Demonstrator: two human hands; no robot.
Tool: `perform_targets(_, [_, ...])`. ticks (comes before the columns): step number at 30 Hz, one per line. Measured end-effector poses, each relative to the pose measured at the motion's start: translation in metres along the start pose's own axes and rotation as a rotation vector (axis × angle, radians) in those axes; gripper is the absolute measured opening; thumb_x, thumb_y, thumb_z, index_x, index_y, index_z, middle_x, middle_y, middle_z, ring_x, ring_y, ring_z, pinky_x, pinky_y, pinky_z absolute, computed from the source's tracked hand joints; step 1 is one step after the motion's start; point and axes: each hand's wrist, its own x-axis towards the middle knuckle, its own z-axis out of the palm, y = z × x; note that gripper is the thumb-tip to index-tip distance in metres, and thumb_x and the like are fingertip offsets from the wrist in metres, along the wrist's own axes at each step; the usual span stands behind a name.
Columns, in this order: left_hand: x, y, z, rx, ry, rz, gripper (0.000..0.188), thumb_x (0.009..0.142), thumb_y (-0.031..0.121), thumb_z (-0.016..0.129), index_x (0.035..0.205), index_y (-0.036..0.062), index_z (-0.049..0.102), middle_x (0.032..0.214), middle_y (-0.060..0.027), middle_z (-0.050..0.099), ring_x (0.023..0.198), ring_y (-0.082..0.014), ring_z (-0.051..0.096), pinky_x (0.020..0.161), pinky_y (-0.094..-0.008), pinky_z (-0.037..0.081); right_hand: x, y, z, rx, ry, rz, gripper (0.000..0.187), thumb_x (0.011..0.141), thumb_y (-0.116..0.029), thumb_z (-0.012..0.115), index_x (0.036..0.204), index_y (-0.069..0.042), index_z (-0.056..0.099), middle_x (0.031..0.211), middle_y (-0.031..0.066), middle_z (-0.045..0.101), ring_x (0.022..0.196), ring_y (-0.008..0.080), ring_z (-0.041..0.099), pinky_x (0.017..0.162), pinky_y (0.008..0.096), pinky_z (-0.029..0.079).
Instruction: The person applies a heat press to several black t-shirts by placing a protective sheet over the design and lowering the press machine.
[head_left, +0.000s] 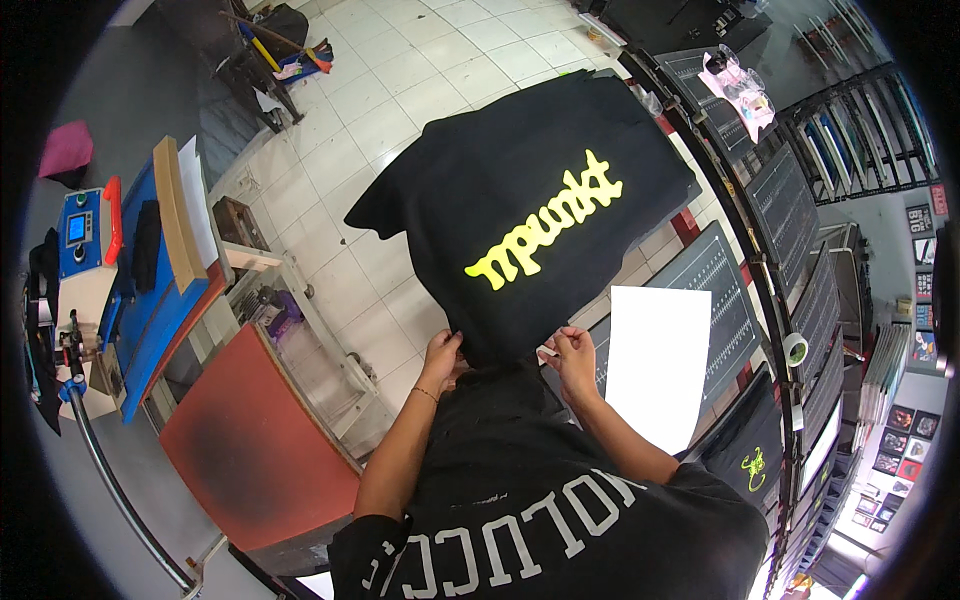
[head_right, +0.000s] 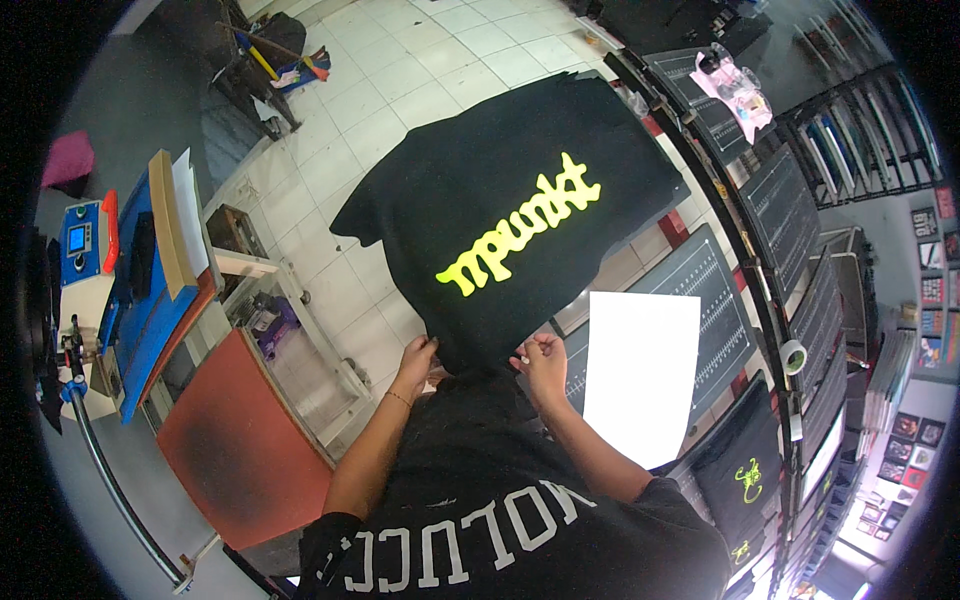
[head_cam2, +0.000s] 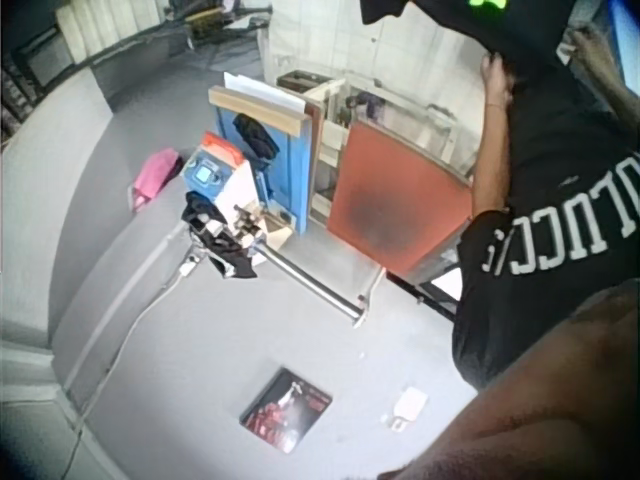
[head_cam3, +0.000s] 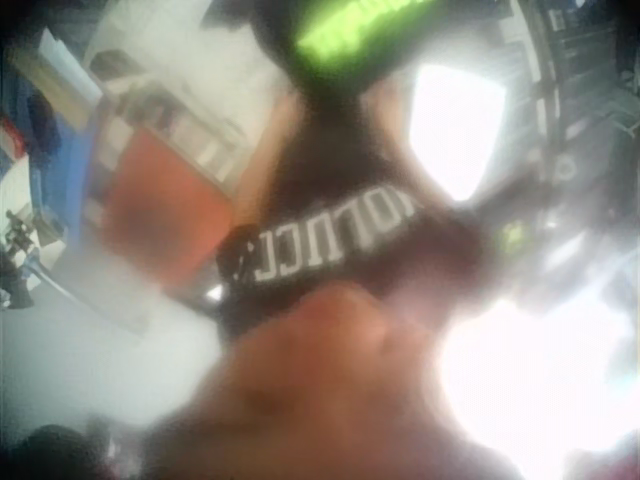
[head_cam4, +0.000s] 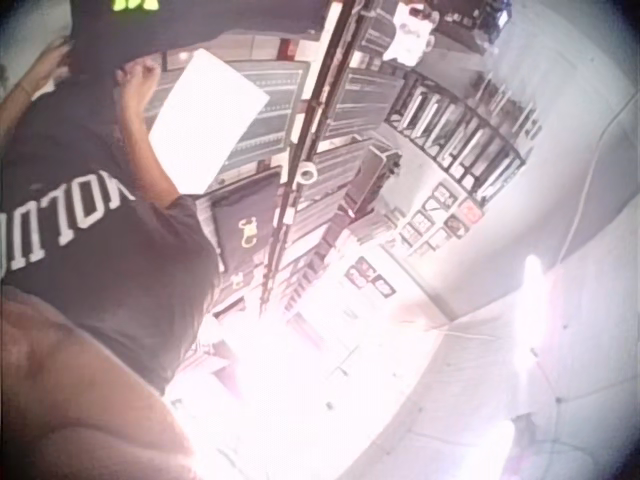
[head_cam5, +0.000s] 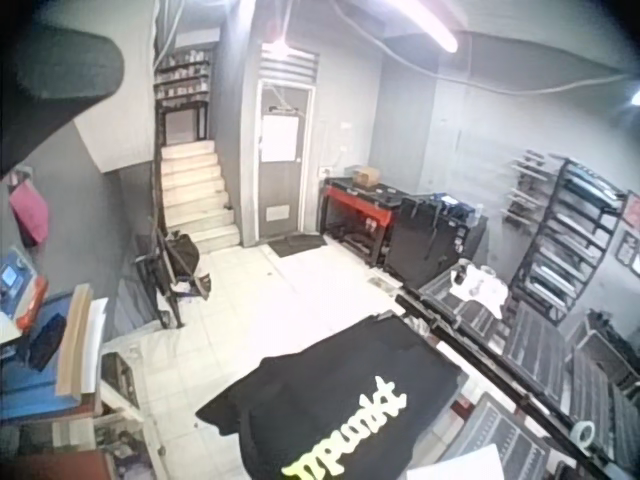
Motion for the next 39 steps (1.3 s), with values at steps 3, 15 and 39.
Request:
perform_targets(3, [-0.02, -0.007, -0.007, 0.044, 0.087, 0.143, 0.021, 0.1, 0.026, 0.054, 0.101, 0.0047, 0.056, 0.085, -0.0037, 0.063, 0.077, -0.0148, 0.063, 0.065, -0.0331, 0.053, -0.014, 0.016, -0.001, 0.02, -0.068, 0.082, 0.022, 0.096, -0.016, 0.056, 0.111, -0.005, 0.044, 0.101, 0.0058, 0.053, 0.089, 0.0173, 0.059, 0.078, 0.0355, 0.055])
perform_targets(15, [-0.147, 0.115, 0.004, -0.802, -0.471, 0.29, 0.054, 0.1, 0.048, 0.046, 0.135, 0.0065, 0.049, 0.129, -0.0087, 0.059, 0.119, -0.022, 0.056, 0.102, -0.041, 0.044, -0.083, -0.049, 0.078, 0.021, -0.618, -0.029, 0.036, 0.095, -0.024, 0.063, 0.125, -0.004, 0.056, 0.122, 0.0074, 0.061, 0.108, 0.0182, 0.058, 0.093, 0.0342, 0.045])
perform_targets(39, [-0.728, -0.034, -0.041, -0.28, 1.549, 1.791, 0.042, 0.101, 0.029, 0.045, 0.12, -0.0075, 0.056, 0.114, -0.0241, 0.063, 0.115, -0.0334, 0.059, 0.1, -0.0444, 0.044, -0.413, -0.311, 0.446, 0.314, -2.351, -0.332, 0.051, 0.097, -0.028, 0.048, 0.136, 0.004, 0.045, 0.137, 0.0261, 0.05, 0.127, 0.039, 0.048, 0.11, 0.0532, 0.037])
